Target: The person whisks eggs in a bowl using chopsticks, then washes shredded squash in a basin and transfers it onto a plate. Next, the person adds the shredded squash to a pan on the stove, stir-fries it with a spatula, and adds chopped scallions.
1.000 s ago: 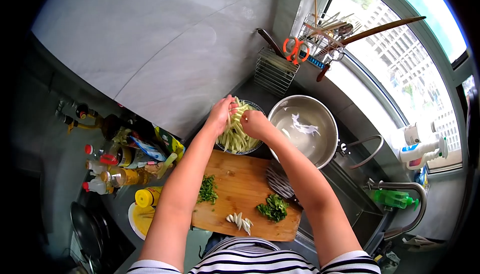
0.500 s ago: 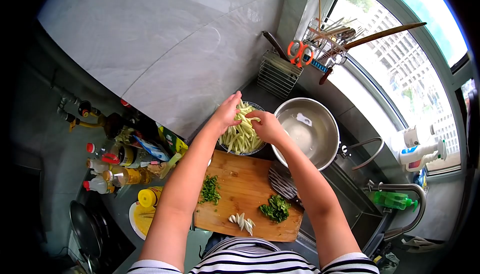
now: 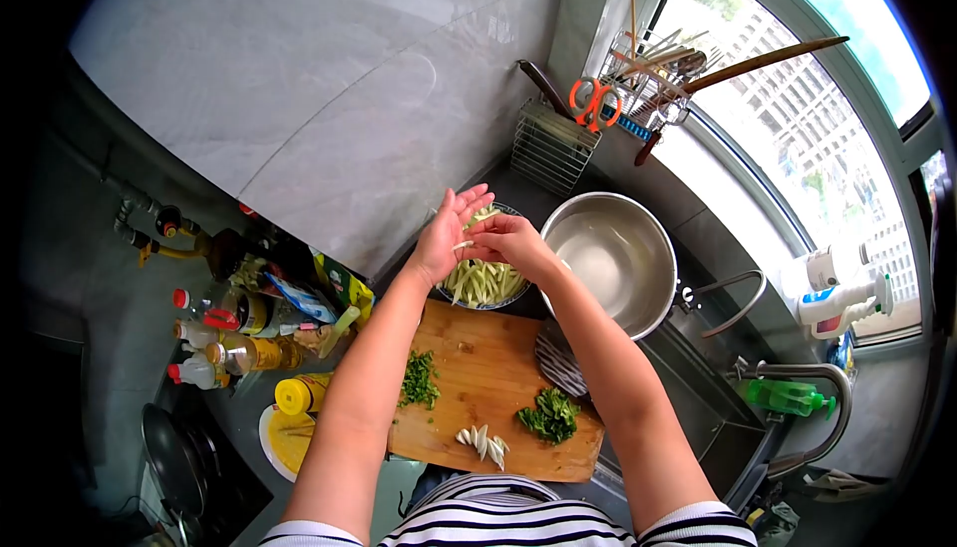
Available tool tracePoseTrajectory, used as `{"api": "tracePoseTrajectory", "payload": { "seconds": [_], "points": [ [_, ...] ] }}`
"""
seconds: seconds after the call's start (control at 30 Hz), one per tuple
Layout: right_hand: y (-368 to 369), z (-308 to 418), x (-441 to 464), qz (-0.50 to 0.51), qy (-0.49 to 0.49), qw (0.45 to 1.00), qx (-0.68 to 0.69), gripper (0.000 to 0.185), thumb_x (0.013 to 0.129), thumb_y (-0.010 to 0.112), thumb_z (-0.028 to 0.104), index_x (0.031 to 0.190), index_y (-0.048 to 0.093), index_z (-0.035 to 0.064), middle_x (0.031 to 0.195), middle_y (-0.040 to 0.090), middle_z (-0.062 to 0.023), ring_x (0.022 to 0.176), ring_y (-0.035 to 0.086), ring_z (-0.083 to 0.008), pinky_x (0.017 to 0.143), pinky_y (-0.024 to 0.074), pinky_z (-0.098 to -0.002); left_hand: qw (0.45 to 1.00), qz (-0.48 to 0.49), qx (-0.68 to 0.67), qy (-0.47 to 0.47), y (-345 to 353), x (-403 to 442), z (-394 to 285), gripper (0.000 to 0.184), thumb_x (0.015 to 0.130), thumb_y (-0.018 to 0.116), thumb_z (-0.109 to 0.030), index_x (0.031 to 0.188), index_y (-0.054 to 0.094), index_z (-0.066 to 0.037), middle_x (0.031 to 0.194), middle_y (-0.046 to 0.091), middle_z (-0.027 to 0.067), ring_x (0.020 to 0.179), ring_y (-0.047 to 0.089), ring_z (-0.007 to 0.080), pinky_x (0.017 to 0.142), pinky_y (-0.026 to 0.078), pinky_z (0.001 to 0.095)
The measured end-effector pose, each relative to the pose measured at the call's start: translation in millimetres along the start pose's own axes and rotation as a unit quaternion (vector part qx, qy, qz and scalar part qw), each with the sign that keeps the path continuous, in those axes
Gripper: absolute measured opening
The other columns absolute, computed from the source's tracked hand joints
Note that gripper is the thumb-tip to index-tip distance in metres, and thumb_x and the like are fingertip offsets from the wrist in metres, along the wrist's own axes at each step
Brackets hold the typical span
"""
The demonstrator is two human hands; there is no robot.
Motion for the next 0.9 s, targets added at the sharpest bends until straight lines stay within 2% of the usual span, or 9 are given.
{"api": "tracePoseTrajectory", "payload": {
  "seconds": [0.1,0.23,0.4,0.43,0.53,0.63,0.73,0.83,0.9],
  "points": [
    [1.9,7.1,-4.6,-0.034,0.03,0.999,0.001,0.011,0.088,0.067,0.005,0.098,0.066,0.0011,0.088,0.066,-0.0031,0.076,0.064,-0.0117,0.069,0.0543,-0.0251,0.995,-0.028,0.099,0.012,4.9,2.5,3.0,0.077,0.096,0.025,-0.068,0.149,0.033,-0.012,0.154,0.033,0.0059,0.123,0.052,0.0201,0.084,0.055,0.0314],
    [-10.1,7.4,11.1,-0.05,-0.083,0.99,-0.099,0.013,0.086,0.068,0.005,0.097,0.066,0.0001,0.089,0.067,-0.0033,0.08,0.063,-0.0101,0.071,0.0528,-0.0247,0.981,-0.046,0.189,-0.005,5.9,-0.7,-2.1,0.082,0.093,0.024,-0.074,0.149,0.033,-0.014,0.156,0.03,0.0035,0.122,0.052,0.0189,0.075,0.053,0.0239],
    [-1.8,20.9,5.9,-0.028,-0.175,0.964,-0.199,0.017,0.083,0.069,0.01,0.096,0.067,-0.0007,0.087,0.069,-0.0074,0.075,0.063,-0.0103,0.064,0.0508,-0.0247,0.991,-0.024,0.132,0.001,2.7,-0.3,-4.7,0.083,0.093,0.021,-0.074,0.151,0.029,-0.017,0.156,0.03,0.0032,0.121,0.052,0.0159,0.069,0.05,0.0201],
    [0.3,9.7,2.4,-0.002,-0.057,0.995,-0.076,0.016,0.083,0.07,0.01,0.093,0.064,-0.0014,0.086,0.068,-0.0075,0.076,0.065,-0.0111,0.064,0.0527,-0.0255,0.993,-0.01,0.119,0.002,5.7,-0.2,-5.1,0.082,0.093,0.02,-0.074,0.152,0.028,-0.017,0.156,0.03,0.0035,0.119,0.053,0.0147,0.068,0.05,0.0198],
    [8.9,3.1,2.2,0.03,-0.019,0.994,0.103,0.013,0.087,0.07,0.01,0.088,0.059,0.0024,0.086,0.065,-0.004,0.079,0.062,-0.0086,0.07,0.0516,-0.0227,0.999,-0.011,0.021,0.044,11.6,4.8,-3.7,0.084,0.092,0.02,-0.075,0.151,0.029,-0.016,0.156,0.03,0.0043,0.119,0.053,0.0174,0.068,0.051,0.0204],
    [4.5,0.2,6.3,0.013,-0.029,0.999,0.042,0.015,0.085,0.07,0.006,0.083,0.056,0.0041,0.082,0.064,-0.0023,0.075,0.061,-0.009,0.068,0.0506,-0.0216,0.996,0.024,0.072,0.036,14.8,6.7,0.3,0.086,0.091,0.022,-0.076,0.15,0.031,-0.014,0.156,0.029,0.0048,0.13,0.044,0.0218,0.079,0.053,0.026],
    [-9.1,7.9,10.3,-0.02,-0.077,0.987,-0.143,0.012,0.081,0.069,0.003,0.084,0.057,0.0031,0.079,0.064,-0.0015,0.072,0.061,-0.0097,0.066,0.0498,-0.022,0.988,-0.028,0.154,-0.007,12.2,-4.2,-1.9,0.086,0.092,0.024,-0.076,0.149,0.034,-0.013,0.155,0.032,0.0054,0.132,0.041,0.0247,0.089,0.051,0.0347],
    [-28.3,15.0,14.6,-0.108,-0.157,0.966,-0.177,0.015,0.074,0.073,0.007,0.083,0.063,-0.0009,0.077,0.068,-0.006,0.071,0.065,-0.0139,0.065,0.0515,-0.03,0.975,-0.048,0.218,-0.005,6.2,-6.2,-2.0,0.078,0.095,0.024,-0.07,0.15,0.032,-0.015,0.154,0.032,0.005,0.132,0.042,0.0216,0.088,0.052,0.0352],
    [-32.4,16.4,12.0,-0.129,-0.162,0.948,-0.241,0.017,0.073,0.074,0.01,0.084,0.065,0.0004,0.078,0.068,-0.0065,0.071,0.065,-0.0142,0.065,0.0511,-0.0299,0.971,-0.051,0.231,-0.036,-3.2,-5.8,2.7,0.077,0.095,0.026,-0.07,0.15,0.031,-0.015,0.154,0.032,0.0058,0.134,0.041,0.0231,0.091,0.051,0.039]
  ]
}}
Point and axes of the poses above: each hand's wrist, its own x-axis towards the middle knuckle, its own y-axis out of the palm, z = x × y, the point moved 9 cm from there along x, towards the middle knuckle
